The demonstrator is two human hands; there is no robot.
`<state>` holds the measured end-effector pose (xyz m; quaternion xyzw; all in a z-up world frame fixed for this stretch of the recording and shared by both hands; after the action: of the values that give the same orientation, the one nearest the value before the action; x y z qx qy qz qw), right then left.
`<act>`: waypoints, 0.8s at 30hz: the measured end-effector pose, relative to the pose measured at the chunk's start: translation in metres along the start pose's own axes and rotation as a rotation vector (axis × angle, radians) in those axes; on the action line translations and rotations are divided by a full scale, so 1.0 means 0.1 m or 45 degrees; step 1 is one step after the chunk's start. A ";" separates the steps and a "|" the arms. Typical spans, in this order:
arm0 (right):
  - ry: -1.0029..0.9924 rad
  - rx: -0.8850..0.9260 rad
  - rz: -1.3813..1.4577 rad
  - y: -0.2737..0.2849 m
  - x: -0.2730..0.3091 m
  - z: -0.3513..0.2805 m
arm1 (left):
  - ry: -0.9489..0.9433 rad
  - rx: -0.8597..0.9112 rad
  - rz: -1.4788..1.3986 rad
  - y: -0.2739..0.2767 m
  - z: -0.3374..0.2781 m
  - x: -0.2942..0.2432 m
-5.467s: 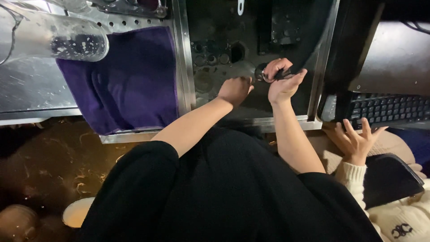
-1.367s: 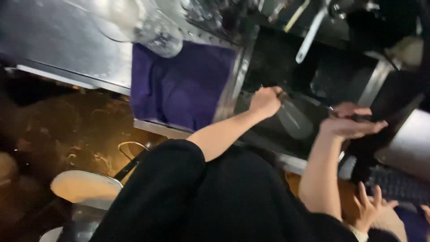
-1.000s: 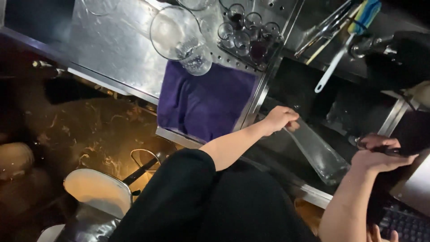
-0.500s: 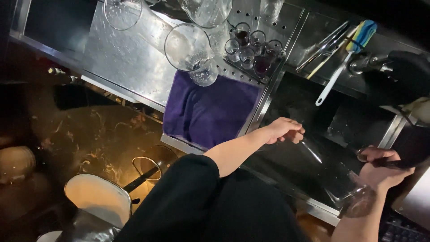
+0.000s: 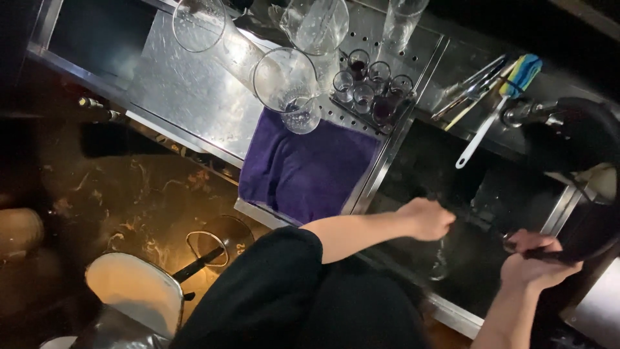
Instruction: Rinsing various glasses, pitchers, and bar tools using a spray nozzle in a bar sink
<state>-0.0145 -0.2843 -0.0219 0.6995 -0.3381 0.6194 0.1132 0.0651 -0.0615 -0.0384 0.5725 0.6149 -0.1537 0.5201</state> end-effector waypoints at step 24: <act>-0.103 -0.102 -0.044 -0.90 -0.21 -0.59 | 0.123 0.218 0.101 -0.08 -0.35 -0.28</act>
<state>-0.0061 -0.1756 -0.0061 0.7247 -0.3548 0.5743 0.1381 0.0363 -0.0519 -0.0040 0.6454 0.6008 -0.1574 0.4447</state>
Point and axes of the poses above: each hand's wrist, its own z-axis towards the middle knuckle, its own y-axis out of the back of the hand, x = y × z, the point moved 8 cm from there along z, towards the middle knuckle
